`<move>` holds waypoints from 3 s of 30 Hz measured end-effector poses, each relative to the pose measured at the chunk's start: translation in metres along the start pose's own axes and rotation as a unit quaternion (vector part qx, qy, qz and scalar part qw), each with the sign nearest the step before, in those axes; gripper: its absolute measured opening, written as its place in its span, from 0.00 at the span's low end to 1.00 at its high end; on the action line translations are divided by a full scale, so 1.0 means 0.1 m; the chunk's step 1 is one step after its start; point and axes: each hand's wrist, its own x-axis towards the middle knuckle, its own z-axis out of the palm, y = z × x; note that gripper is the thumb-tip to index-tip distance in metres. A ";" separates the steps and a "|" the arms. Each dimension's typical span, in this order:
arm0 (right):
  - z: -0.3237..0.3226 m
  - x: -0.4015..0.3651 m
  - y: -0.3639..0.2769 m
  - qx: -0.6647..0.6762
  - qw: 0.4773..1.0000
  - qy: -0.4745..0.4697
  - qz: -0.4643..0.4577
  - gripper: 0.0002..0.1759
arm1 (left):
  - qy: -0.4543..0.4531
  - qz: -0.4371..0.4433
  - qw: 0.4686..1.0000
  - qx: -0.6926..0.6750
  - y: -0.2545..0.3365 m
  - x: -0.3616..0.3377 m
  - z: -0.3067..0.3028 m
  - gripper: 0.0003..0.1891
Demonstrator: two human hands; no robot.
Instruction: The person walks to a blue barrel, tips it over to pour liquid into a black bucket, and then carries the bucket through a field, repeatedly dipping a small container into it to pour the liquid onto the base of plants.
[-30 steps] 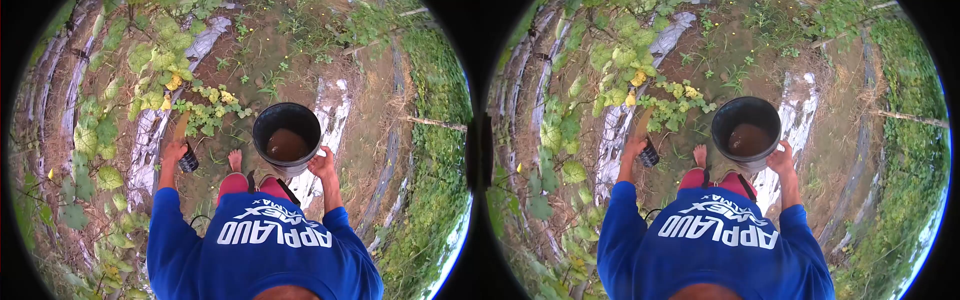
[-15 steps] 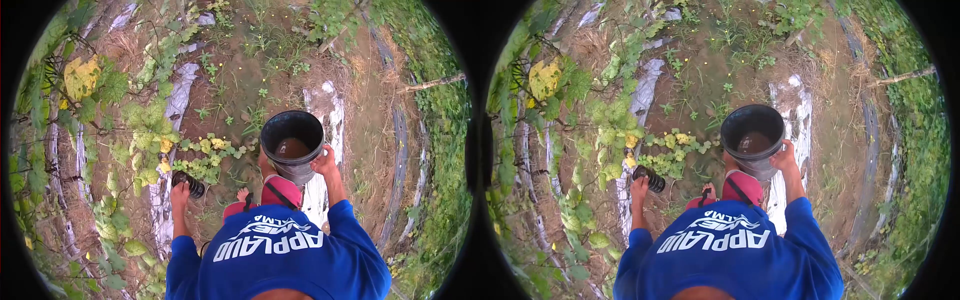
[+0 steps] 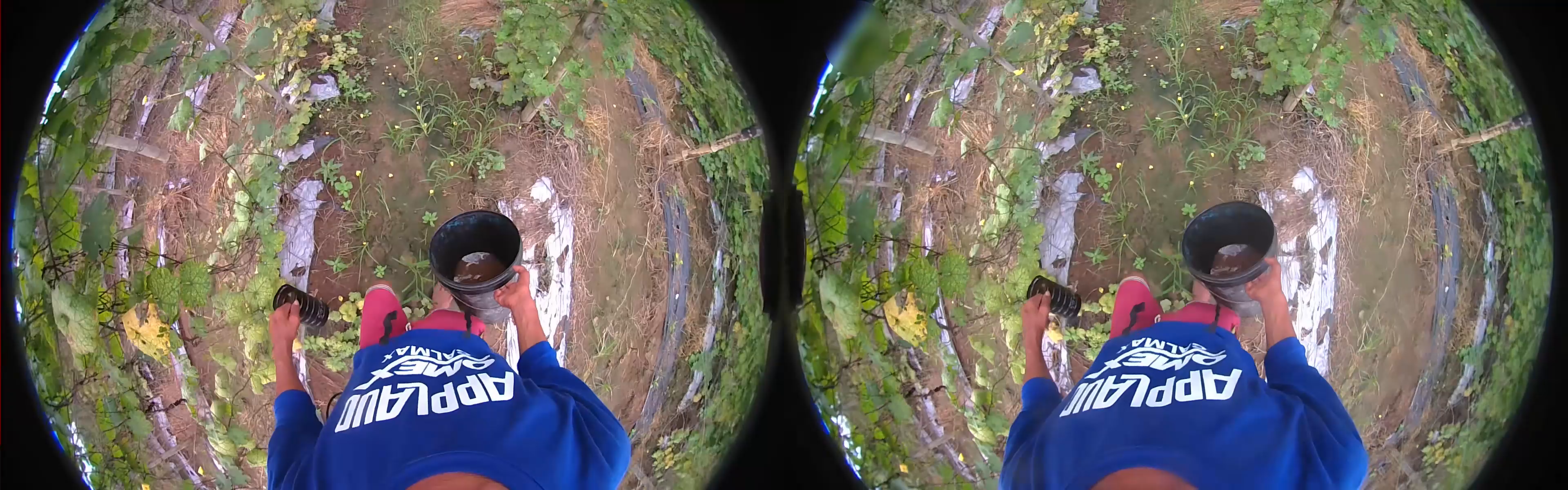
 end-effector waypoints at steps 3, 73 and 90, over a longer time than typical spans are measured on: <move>0.38 0.02 -0.37 -0.001 1.000 0.000 -0.019 0.41 | -0.017 0.034 0.999 -0.005 0.25 0.67 0.00 0.20; 6.42 1.92 -4.94 -0.010 0.995 0.086 0.048 0.37 | -0.241 0.048 0.954 0.174 3.83 9.24 0.45 0.25; 10.12 2.17 -6.16 -0.153 0.988 -0.011 -0.008 0.36 | -0.376 -0.148 0.900 0.165 3.57 11.91 0.29 0.33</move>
